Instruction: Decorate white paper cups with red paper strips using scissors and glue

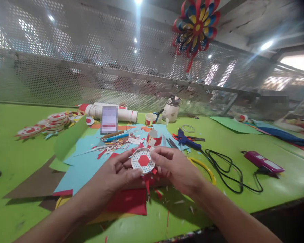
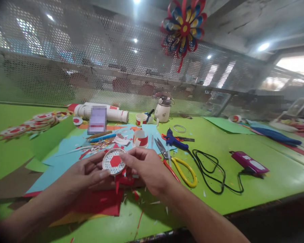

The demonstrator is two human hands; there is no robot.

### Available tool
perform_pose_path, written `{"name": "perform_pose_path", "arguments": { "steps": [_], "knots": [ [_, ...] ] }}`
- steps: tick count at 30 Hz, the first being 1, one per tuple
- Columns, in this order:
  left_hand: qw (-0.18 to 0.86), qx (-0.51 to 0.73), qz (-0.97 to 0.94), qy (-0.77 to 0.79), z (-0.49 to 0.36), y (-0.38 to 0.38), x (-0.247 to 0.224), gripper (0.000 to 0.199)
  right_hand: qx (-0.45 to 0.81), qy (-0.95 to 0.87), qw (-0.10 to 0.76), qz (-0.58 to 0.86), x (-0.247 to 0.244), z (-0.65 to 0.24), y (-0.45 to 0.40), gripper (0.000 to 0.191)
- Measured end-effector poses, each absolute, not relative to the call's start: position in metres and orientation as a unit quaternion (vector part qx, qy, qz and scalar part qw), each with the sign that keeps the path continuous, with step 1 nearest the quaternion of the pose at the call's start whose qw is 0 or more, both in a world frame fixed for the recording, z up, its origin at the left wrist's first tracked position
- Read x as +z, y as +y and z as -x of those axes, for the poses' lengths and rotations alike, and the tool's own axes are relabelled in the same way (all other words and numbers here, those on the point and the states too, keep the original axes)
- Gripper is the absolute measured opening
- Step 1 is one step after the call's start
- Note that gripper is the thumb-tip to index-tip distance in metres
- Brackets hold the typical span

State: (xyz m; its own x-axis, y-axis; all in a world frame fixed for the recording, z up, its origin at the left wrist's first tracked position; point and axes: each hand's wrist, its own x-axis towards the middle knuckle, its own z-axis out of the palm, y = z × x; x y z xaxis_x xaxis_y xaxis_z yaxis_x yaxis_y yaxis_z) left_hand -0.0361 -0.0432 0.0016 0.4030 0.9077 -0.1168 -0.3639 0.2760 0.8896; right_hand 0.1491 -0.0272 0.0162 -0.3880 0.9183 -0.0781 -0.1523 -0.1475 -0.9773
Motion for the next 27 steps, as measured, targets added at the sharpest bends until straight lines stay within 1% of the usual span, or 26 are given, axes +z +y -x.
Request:
{"name": "perform_pose_path", "arguments": {
  "steps": [2,3,5,8,10,12,21,27],
  "knots": [
    [0.726,0.442,-0.391,0.353,0.035,-0.043,0.004,0.074,0.680,-0.494,0.413,0.350,0.013,-0.148,-0.024,0.032],
    [0.728,0.442,-0.387,0.355,0.035,-0.042,0.006,0.072,0.684,-0.491,0.420,0.340,0.012,-0.148,-0.023,0.030],
    [0.736,0.436,-0.390,0.342,0.035,-0.042,0.007,0.061,0.686,-0.484,0.430,0.333,0.011,-0.147,-0.021,0.033],
    [0.753,0.424,-0.393,0.313,0.035,-0.041,0.008,0.043,0.685,-0.474,0.434,0.343,0.010,-0.146,-0.020,0.047],
    [0.763,0.418,-0.388,0.303,0.036,-0.041,0.008,0.033,0.685,-0.478,0.430,0.343,0.009,-0.146,-0.020,0.048],
    [0.772,0.410,-0.384,0.297,0.036,-0.041,0.009,0.028,0.684,-0.484,0.428,0.340,0.008,-0.145,-0.021,0.044],
    [0.775,0.406,-0.389,0.288,0.038,-0.039,0.005,0.023,0.692,-0.478,0.413,0.350,0.002,-0.142,-0.020,0.040],
    [0.770,0.415,-0.393,0.284,0.040,-0.038,0.002,0.022,0.689,-0.476,0.404,0.369,0.003,-0.141,-0.021,0.044]
  ]
}}
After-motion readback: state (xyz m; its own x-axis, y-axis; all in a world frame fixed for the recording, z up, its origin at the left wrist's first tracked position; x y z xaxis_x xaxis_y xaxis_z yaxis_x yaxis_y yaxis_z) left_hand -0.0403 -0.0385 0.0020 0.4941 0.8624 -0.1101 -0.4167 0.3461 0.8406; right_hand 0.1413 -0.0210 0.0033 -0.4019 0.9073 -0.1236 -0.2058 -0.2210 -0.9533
